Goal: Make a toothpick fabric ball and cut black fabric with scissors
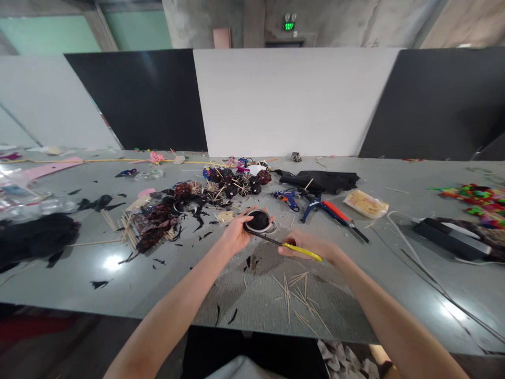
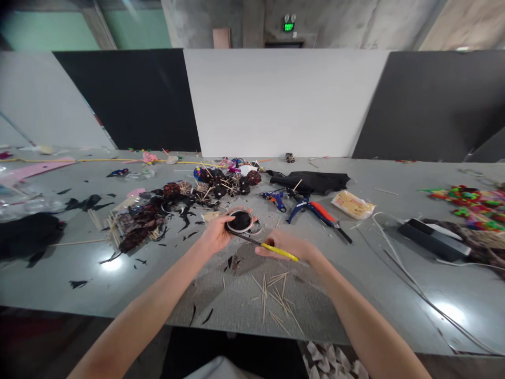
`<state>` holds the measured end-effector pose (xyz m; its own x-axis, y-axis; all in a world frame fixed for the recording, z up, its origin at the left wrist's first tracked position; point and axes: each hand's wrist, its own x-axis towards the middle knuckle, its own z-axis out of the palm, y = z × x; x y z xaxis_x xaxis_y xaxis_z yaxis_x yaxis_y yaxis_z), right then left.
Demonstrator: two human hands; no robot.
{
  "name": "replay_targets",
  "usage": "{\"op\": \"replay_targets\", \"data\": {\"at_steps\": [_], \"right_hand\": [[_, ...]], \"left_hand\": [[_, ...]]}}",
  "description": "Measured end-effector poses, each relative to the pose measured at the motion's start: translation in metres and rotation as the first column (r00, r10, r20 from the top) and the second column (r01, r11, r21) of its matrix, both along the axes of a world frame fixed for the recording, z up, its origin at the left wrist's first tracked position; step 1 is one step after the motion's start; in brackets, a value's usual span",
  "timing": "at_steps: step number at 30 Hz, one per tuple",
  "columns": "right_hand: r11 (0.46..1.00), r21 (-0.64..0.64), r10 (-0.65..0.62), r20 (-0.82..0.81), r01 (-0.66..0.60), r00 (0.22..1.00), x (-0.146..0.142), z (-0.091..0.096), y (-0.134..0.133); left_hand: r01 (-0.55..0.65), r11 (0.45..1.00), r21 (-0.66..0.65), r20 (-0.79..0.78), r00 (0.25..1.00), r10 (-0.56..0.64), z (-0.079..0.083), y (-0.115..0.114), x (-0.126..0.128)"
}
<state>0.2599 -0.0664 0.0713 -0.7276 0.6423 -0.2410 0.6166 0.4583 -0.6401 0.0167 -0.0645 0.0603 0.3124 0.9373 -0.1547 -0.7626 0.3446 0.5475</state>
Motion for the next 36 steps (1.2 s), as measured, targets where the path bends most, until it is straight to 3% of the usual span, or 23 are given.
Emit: {"op": "replay_targets", "data": {"at_steps": [12, 36], "right_hand": [[0.999, -0.028, -0.018, -0.071, 0.016, 0.997, -0.005, 0.003, -0.003], [0.999, 0.038, 0.025, -0.015, -0.024, 1.000, -0.007, -0.004, -0.001]], "left_hand": [[-0.005, 1.000, -0.002, 0.003, 1.000, 0.005, -0.002, 0.001, 0.001], [0.023, 0.999, 0.032, -0.027, 0.999, -0.022, -0.010, 0.000, 0.004]]}}
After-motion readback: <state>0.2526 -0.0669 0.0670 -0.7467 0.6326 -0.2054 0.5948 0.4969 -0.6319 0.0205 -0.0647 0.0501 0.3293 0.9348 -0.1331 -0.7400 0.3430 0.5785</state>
